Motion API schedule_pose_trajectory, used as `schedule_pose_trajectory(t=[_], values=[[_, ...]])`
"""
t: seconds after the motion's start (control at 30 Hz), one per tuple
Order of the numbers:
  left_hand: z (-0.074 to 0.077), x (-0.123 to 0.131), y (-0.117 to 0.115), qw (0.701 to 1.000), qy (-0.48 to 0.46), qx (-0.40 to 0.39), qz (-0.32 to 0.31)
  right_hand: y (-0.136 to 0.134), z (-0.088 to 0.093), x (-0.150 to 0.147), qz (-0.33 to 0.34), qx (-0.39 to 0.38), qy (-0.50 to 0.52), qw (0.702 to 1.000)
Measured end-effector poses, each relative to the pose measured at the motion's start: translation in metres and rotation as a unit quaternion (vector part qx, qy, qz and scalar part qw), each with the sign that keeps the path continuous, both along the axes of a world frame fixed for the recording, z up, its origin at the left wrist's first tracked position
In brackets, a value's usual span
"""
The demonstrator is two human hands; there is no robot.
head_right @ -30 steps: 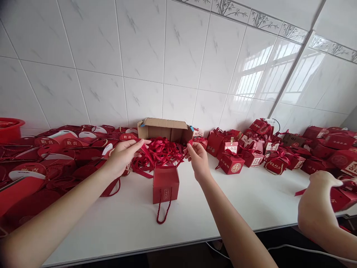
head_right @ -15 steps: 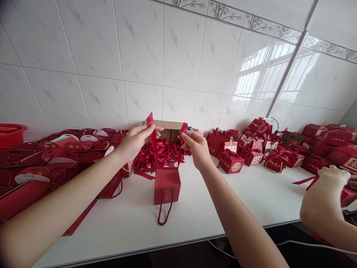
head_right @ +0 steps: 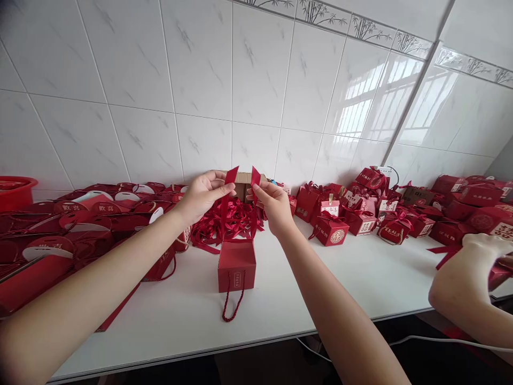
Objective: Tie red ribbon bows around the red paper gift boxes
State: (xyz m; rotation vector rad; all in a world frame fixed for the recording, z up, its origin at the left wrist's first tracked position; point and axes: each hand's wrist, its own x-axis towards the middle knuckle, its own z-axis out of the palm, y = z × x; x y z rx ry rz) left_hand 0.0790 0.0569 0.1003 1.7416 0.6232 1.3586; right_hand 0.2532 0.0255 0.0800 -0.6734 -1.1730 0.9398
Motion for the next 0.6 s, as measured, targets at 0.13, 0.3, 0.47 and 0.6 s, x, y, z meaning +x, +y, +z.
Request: schedule_pose_trajectory(t=[0.13, 0.3, 0.47, 0.6], values=[[0.0013, 0.0030, -0.0043, 1.000, 0.021, 0.010, -0.014, 0.0023, 0.0073, -0.0073, 0.013, -0.014, -0.016, 1.000], [0.0031, 0.0033, -0.0055, 0.998, 0.060, 0.010, -0.013, 0.0007, 0.0094, -0.0070, 0.101, 0.020, -0.070, 0.992], [0.0042, 0.0031, -0.0031, 0.995, 0.091, 0.022, -0.040, -0.0027, 0.0058, -0.0059, 0.098, 0.035, -0.114, 0.988], [0.0025, -0.0005, -0.0054, 0.994, 0.090, -0.010, -0.057, -0.0023, 0.0040, -0.0043, 0.093, 0.034, -0.121, 0.988]])
